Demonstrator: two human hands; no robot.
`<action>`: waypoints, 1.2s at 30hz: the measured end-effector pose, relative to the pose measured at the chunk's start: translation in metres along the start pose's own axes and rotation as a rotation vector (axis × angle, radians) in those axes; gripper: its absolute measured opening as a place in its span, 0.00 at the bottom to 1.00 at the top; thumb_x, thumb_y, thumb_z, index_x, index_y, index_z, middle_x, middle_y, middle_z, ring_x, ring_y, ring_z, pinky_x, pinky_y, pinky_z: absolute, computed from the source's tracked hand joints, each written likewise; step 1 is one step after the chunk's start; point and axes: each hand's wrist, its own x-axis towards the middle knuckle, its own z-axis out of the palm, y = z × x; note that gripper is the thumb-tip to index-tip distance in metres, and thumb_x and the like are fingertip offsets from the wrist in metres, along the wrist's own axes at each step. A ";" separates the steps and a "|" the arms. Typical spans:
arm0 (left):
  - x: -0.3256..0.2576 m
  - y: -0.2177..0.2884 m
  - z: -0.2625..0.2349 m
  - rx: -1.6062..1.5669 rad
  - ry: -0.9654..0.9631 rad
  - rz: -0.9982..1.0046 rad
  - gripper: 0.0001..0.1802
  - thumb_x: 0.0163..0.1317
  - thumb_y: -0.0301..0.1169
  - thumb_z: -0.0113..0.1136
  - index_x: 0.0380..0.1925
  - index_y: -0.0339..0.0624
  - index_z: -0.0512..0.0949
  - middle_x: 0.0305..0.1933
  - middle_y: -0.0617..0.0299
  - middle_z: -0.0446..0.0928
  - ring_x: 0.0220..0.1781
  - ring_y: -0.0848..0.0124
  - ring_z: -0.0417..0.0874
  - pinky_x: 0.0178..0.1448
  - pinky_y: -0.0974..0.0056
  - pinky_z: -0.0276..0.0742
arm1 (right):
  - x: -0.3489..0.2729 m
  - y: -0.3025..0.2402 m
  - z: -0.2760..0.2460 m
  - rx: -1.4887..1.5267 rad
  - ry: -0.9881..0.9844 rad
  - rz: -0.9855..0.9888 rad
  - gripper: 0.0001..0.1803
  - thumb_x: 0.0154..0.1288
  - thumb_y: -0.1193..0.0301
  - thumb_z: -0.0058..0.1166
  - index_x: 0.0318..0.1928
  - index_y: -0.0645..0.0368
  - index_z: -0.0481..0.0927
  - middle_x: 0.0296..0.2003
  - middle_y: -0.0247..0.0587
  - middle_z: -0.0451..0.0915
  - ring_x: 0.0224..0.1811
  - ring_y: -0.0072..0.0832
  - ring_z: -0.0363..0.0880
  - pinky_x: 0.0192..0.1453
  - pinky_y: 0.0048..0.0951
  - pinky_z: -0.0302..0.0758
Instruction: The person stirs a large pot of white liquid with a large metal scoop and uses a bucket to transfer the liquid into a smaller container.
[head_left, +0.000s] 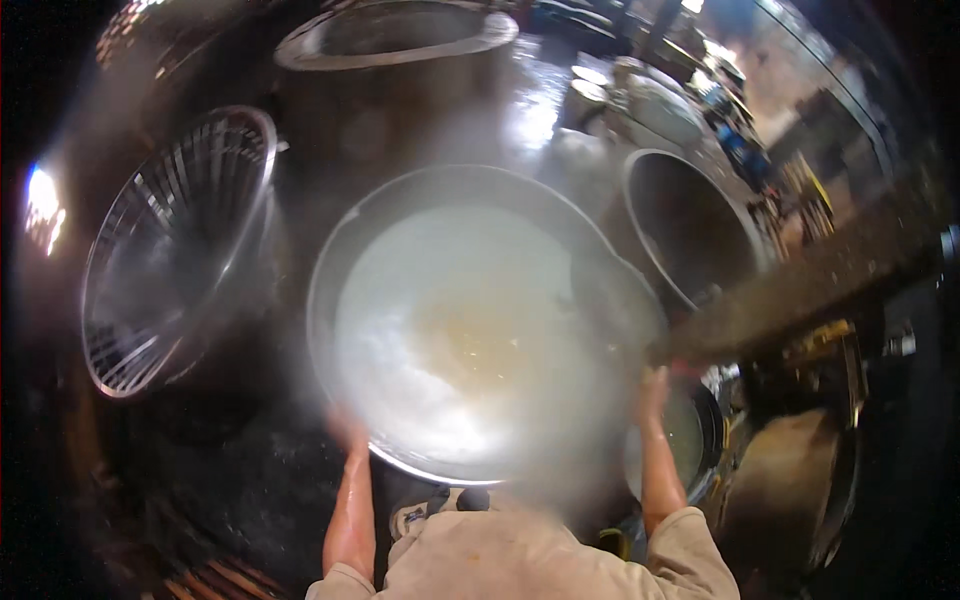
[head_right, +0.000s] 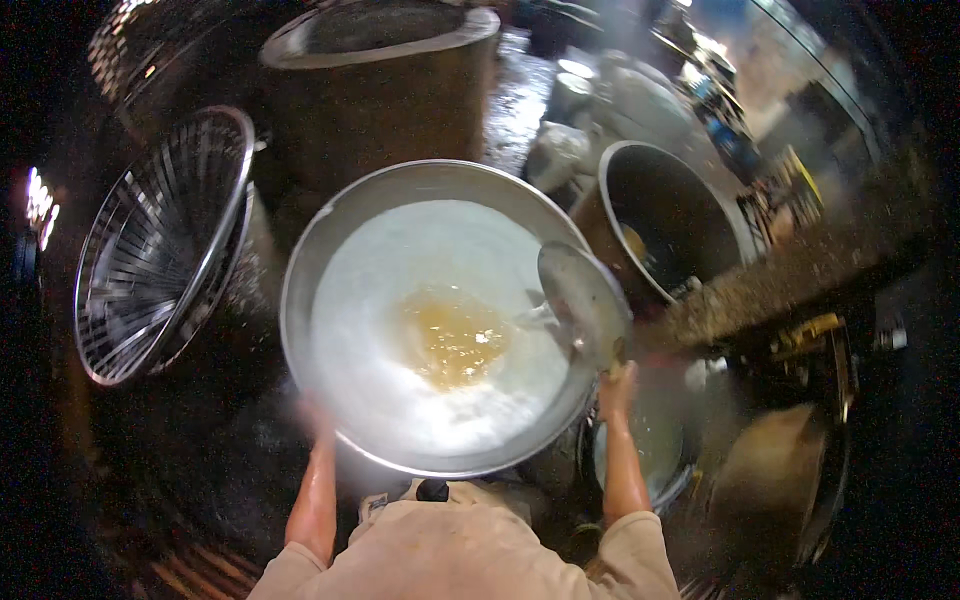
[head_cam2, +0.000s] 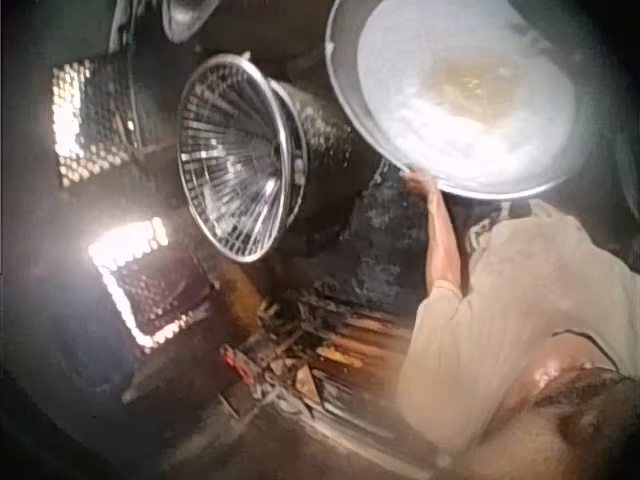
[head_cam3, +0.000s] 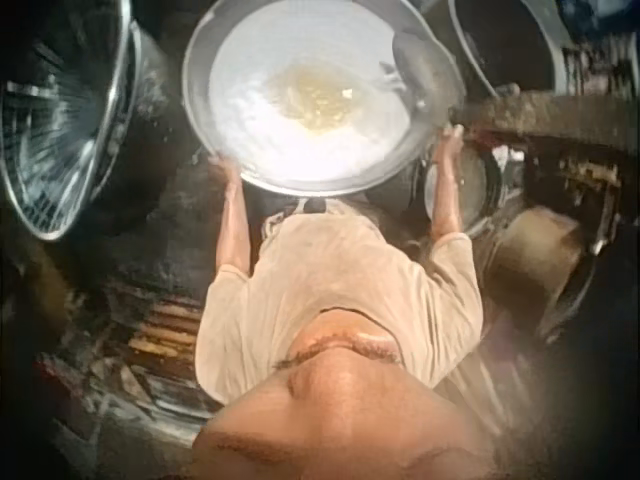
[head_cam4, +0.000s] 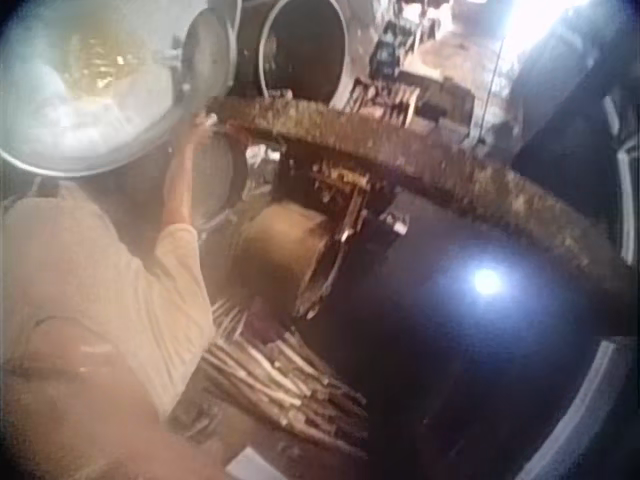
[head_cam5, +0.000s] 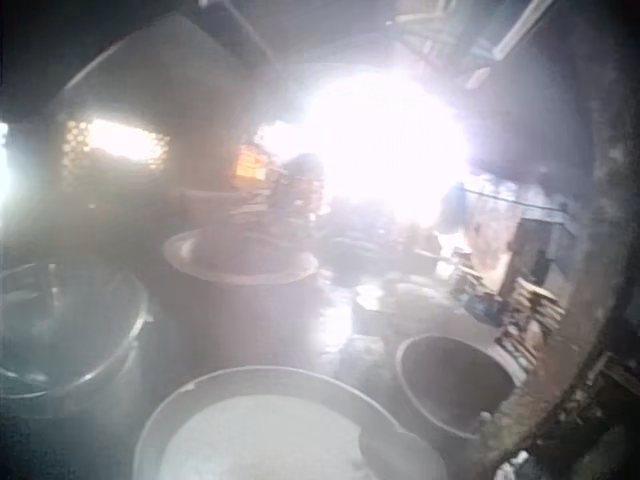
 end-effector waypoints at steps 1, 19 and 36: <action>0.009 -0.023 -0.002 0.128 0.021 0.084 0.18 0.59 0.37 0.42 0.37 0.29 0.69 0.37 0.40 0.71 0.42 0.47 0.71 0.47 0.53 0.65 | -0.023 -0.032 -0.019 0.021 0.026 0.008 0.19 0.55 0.65 0.44 0.46 0.62 0.65 0.38 0.58 0.69 0.39 0.47 0.70 0.41 0.41 0.66; -0.030 -0.025 0.006 0.028 0.098 -0.131 0.30 0.59 0.51 0.35 0.46 0.32 0.61 0.48 0.41 0.67 0.50 0.48 0.68 0.51 0.53 0.62 | -0.040 0.228 -0.254 -0.164 0.250 0.979 0.22 0.49 0.77 0.46 0.48 0.64 0.62 0.35 0.51 0.71 0.25 0.39 0.73 0.24 0.41 0.70; -0.078 -0.022 -0.010 0.041 -0.193 -0.211 0.32 0.54 0.48 0.44 0.46 0.26 0.66 0.51 0.44 0.66 0.53 0.55 0.67 0.55 0.61 0.61 | -0.045 0.214 -0.268 0.360 -0.252 0.892 0.07 0.52 0.75 0.47 0.30 0.65 0.67 0.15 0.37 0.65 0.12 0.25 0.64 0.16 0.27 0.68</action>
